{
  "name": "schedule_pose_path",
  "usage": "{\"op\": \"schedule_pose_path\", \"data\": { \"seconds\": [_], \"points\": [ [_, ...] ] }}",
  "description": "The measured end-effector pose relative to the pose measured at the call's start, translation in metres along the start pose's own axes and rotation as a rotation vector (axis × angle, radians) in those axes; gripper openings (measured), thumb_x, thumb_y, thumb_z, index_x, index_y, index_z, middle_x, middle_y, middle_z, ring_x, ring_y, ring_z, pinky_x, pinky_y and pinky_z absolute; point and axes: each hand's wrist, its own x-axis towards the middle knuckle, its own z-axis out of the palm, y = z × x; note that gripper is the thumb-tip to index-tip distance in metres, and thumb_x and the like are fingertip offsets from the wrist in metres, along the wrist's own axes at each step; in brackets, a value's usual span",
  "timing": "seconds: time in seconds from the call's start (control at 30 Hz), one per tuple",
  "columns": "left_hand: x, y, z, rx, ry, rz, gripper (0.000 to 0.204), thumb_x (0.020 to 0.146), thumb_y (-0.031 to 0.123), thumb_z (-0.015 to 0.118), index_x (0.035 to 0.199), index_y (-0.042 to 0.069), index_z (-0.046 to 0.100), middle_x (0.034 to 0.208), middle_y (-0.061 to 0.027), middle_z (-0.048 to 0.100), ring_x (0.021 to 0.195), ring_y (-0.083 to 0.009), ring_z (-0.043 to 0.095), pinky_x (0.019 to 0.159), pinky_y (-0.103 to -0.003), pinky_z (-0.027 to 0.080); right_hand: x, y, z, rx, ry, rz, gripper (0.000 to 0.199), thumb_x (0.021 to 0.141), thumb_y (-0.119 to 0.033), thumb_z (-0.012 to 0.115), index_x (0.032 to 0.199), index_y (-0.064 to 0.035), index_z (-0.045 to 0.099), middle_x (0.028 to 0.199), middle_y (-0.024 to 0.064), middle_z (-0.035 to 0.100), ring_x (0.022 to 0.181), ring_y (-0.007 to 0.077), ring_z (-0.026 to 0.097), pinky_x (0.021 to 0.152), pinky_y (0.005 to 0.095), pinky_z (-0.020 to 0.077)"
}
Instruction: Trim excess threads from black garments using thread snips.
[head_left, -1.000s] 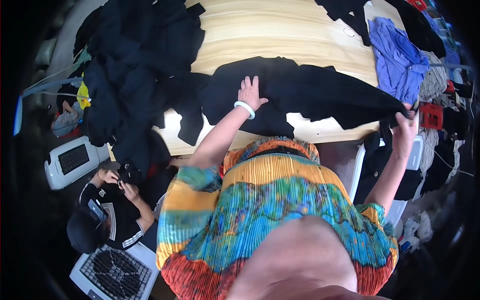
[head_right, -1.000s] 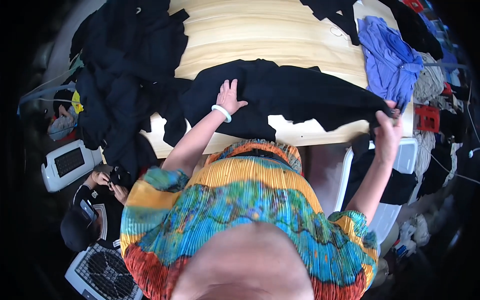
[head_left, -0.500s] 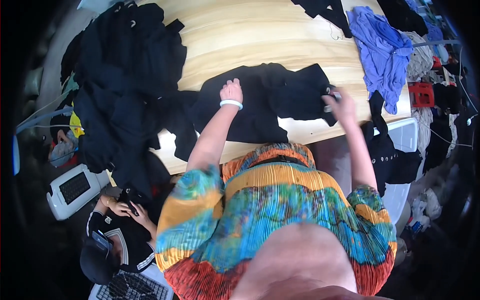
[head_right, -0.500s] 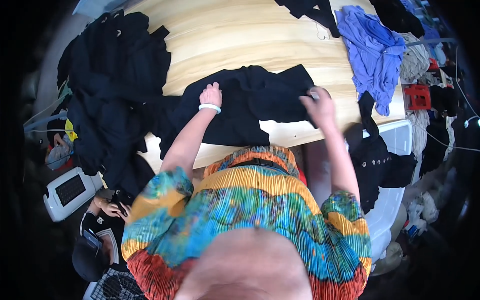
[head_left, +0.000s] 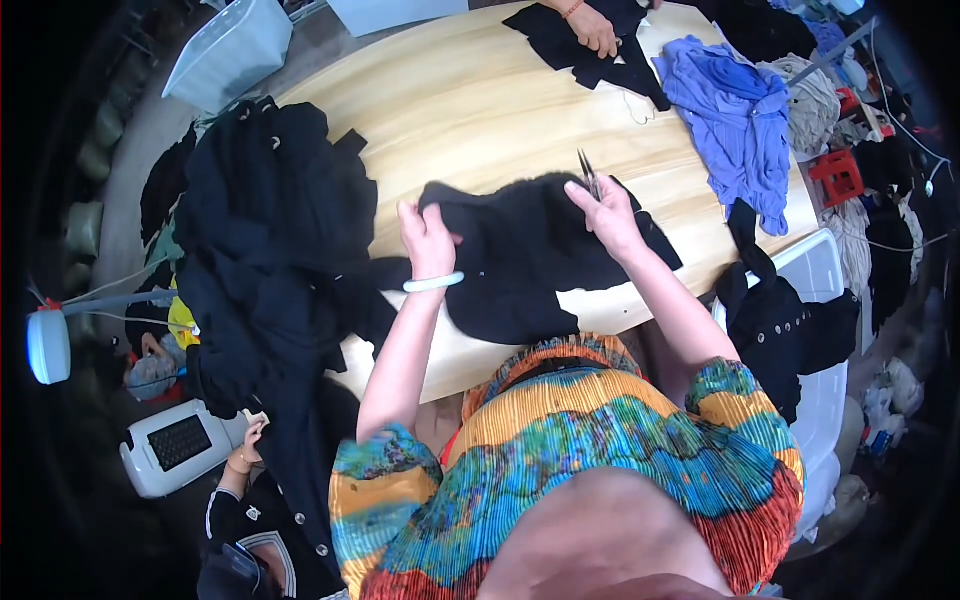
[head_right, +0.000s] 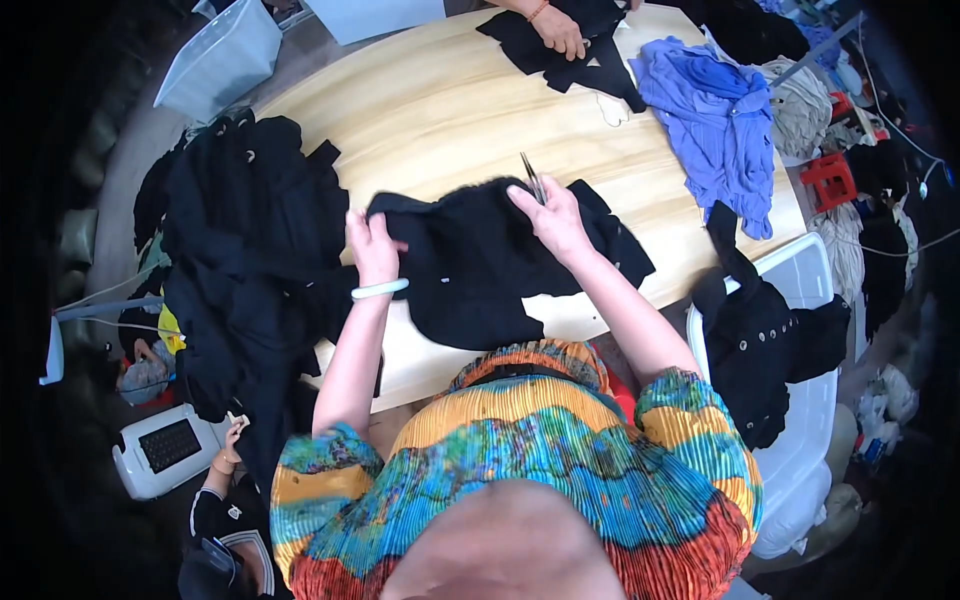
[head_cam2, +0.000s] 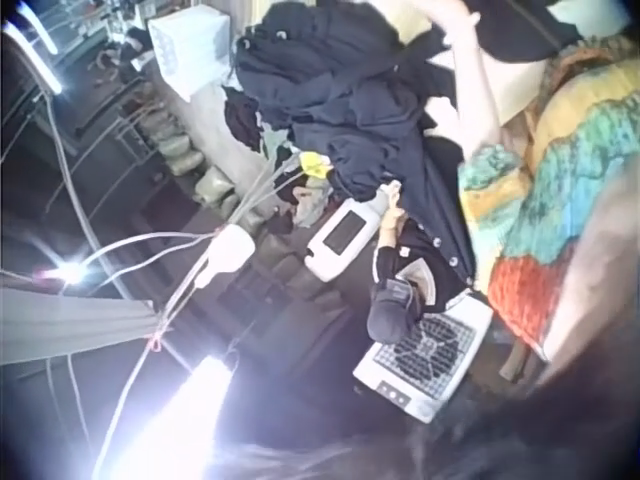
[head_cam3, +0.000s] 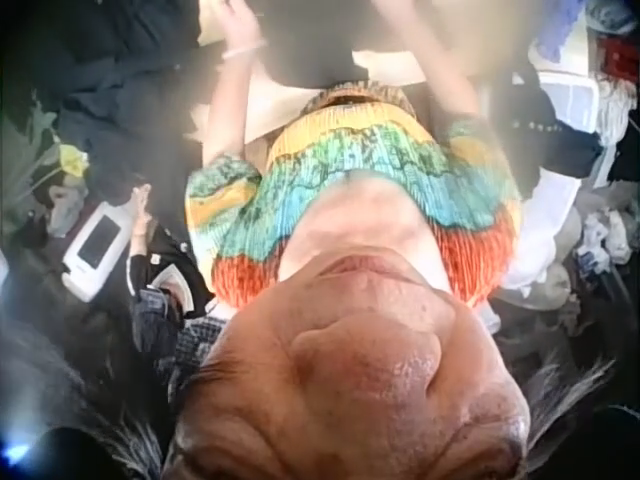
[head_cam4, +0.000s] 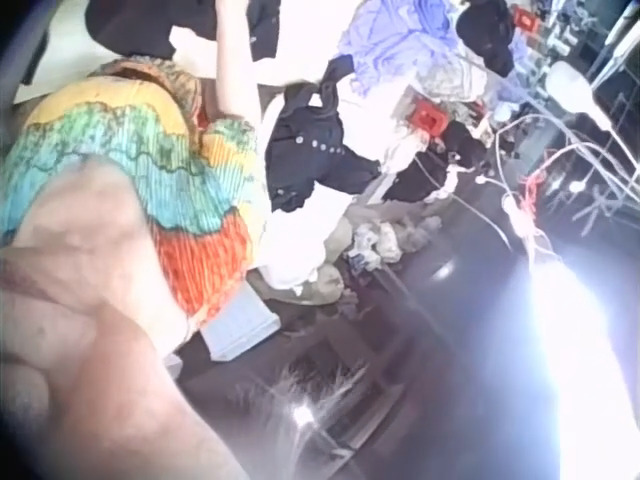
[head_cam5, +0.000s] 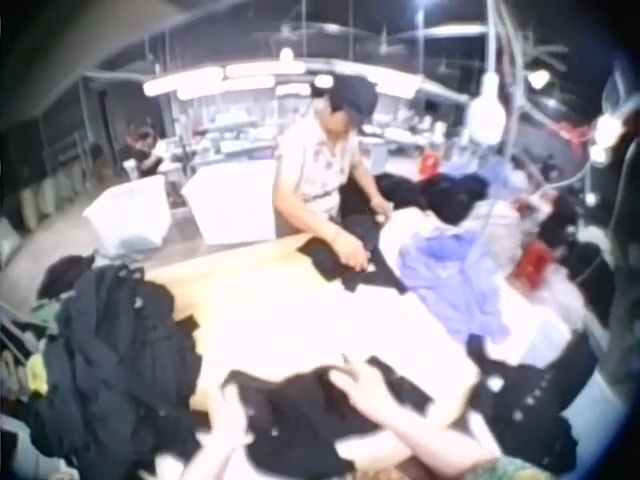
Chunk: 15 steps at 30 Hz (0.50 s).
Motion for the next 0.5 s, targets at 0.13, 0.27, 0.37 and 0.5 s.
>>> {"op": "schedule_pose_path", "data": {
  "seconds": [0.13, 0.27, 0.37, 0.5],
  "points": [
    [-0.028, 0.092, 0.014, -0.516, -0.216, 0.104, 0.010, 0.086, 0.008, 0.039, 0.094, 0.002, 0.037, 0.080, -0.0071, 0.050, 0.057, -0.0105, 0.054, 0.049, -0.020, 0.047, -0.042, -0.092, 0.020, 0.245, -0.217, -0.146, 0.028, 0.078, -0.023, 0.060, 0.098, -0.0028, 0.053, 0.072, -0.0053, 0.049, 0.051, 0.0007, 0.037, 0.046, 0.0139, 0.0307],
    [-0.045, 0.145, 0.009, -0.596, -0.238, 0.283, 0.010, 0.088, 0.006, 0.035, 0.095, 0.002, 0.040, 0.088, -0.0103, 0.053, 0.072, -0.0135, 0.056, 0.060, -0.024, 0.048, -0.048, -0.106, 0.023, 0.483, -0.394, -0.502, 0.062, 0.065, -0.013, 0.072, 0.116, -0.0038, 0.037, 0.106, 0.0035, 0.050, 0.075, 0.0033, 0.045, 0.064, 0.0161, 0.0394],
    [-0.065, 0.172, 0.004, -0.512, -0.294, 0.483, 0.011, 0.085, 0.003, 0.040, 0.096, 0.002, 0.041, 0.090, -0.0079, 0.052, 0.078, -0.0119, 0.054, 0.065, -0.023, 0.046, -0.057, -0.130, 0.030, 0.469, -0.413, -0.463, 0.068, 0.059, -0.015, 0.076, 0.113, -0.0013, 0.038, 0.103, 0.0079, 0.049, 0.091, 0.0115, 0.050, 0.079, 0.0225, 0.0418],
    [-0.067, 0.173, 0.006, -0.269, -0.075, 0.717, 0.017, 0.083, 0.000, 0.044, 0.100, -0.003, 0.043, 0.103, -0.0127, 0.051, 0.089, -0.0132, 0.051, 0.076, -0.024, 0.043, -0.034, -0.157, 0.035, 0.332, -0.398, -0.629, 0.046, 0.061, -0.014, 0.071, 0.097, 0.0021, 0.048, 0.087, 0.0071, 0.056, 0.086, 0.0106, 0.051, 0.077, 0.0239, 0.0413]
  ]
}}
